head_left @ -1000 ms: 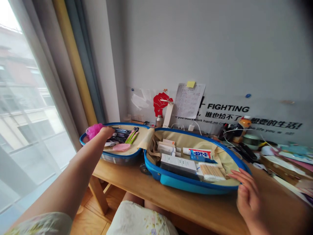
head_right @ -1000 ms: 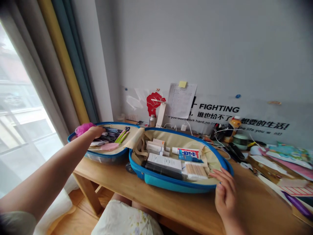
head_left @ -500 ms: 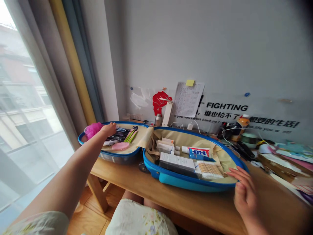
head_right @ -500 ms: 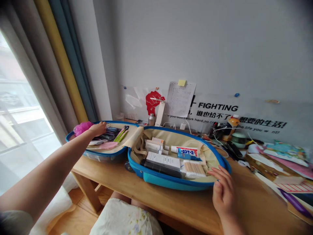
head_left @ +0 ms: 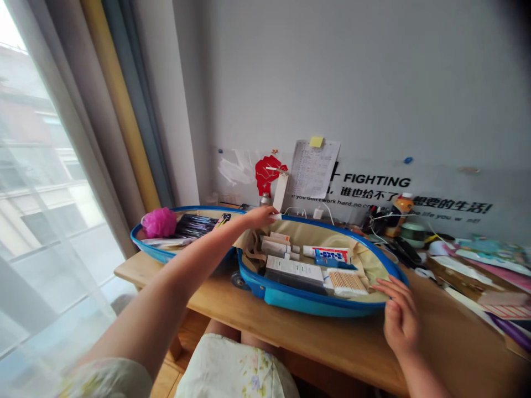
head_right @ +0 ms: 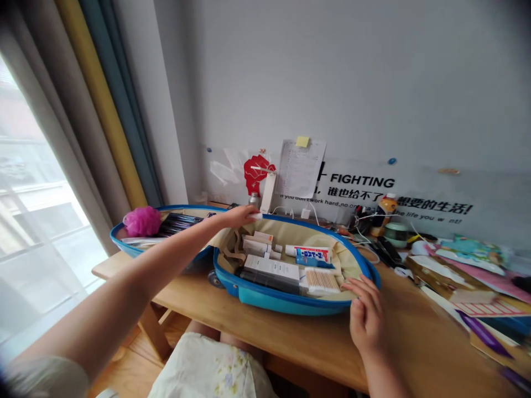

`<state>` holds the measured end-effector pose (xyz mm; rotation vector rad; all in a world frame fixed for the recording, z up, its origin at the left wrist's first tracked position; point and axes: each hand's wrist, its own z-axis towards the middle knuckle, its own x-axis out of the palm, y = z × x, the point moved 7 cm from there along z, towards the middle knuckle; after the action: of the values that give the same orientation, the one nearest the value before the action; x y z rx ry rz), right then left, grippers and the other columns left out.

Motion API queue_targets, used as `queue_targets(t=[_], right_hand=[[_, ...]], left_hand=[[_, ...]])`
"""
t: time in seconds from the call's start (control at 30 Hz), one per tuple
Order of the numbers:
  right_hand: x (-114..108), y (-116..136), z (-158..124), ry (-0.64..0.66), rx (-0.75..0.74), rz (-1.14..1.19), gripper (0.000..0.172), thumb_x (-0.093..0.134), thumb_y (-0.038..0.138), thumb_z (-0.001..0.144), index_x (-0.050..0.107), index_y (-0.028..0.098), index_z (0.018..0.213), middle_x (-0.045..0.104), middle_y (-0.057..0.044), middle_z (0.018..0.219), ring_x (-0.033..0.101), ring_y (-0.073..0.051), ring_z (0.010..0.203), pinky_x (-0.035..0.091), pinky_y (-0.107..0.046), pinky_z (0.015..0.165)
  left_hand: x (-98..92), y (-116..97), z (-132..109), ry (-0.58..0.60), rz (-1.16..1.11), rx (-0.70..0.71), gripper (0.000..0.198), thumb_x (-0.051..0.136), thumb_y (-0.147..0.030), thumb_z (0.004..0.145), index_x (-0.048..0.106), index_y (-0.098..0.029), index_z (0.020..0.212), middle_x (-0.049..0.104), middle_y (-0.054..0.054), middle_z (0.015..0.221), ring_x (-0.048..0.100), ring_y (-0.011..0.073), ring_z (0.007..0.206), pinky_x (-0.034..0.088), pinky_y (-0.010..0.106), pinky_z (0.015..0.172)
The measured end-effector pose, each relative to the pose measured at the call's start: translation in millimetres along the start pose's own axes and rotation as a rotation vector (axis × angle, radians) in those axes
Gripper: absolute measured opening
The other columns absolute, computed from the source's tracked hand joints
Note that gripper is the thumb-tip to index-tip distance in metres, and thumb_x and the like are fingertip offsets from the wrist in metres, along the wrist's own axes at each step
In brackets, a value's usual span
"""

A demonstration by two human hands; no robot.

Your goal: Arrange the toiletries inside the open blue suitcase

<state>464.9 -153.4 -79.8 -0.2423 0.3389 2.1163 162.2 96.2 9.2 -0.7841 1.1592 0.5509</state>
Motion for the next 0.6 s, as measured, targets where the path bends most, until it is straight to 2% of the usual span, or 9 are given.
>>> queue_targets(t=[0.1,0.23,0.43,0.6], right_hand=[[0,-1,-1,0.009,0.012,-0.002,0.035,0.034,0.036,0.098,0.065,0.019,0.100,0.067,-0.012,0.102,0.057,-0.030,0.117,0.046,-0.053,0.096],[0,-2,-1,0.012,0.031,0.013,0.034,0.035,0.036,0.097,0.065,0.020,0.100,0.067,-0.012,0.102,0.057,-0.030,0.117,0.046,-0.054,0.097],[0,-2,-1,0.028,0.034,0.009,0.034,0.036,0.036,0.097,0.065,0.019,0.099,0.067,-0.012,0.102,0.058,-0.030,0.117,0.047,-0.053,0.098],[-1,-2,0,0.019,0.034,0.024,0.033,0.036,0.036,0.097,0.065,0.020,0.099,0.067,-0.012,0.103,0.058,-0.029,0.117,0.046,-0.054,0.098]], left_hand=[[30.4,-6,9,0.053,-0.026,-0.055,0.040,0.061,-0.024,0.083,0.059,-0.021,0.122,0.069,0.004,0.111,0.065,0.0197,0.098,0.049,0.026,0.086],[53.3,-3,10,0.068,-0.038,-0.077,0.031,0.064,-0.021,0.079,0.065,-0.021,0.110,0.071,0.005,0.105,0.065,0.0229,0.099,0.049,0.028,0.084],[64.3,1,10,0.102,-0.093,-0.076,0.029,0.062,-0.015,0.078,0.065,-0.018,0.107,0.072,0.007,0.101,0.066,0.0229,0.096,0.048,0.026,0.083],[68.9,3,11,0.130,-0.138,-0.077,0.029,0.059,-0.011,0.078,0.067,-0.019,0.104,0.072,0.008,0.107,0.066,0.0220,0.098,0.049,0.028,0.088]])
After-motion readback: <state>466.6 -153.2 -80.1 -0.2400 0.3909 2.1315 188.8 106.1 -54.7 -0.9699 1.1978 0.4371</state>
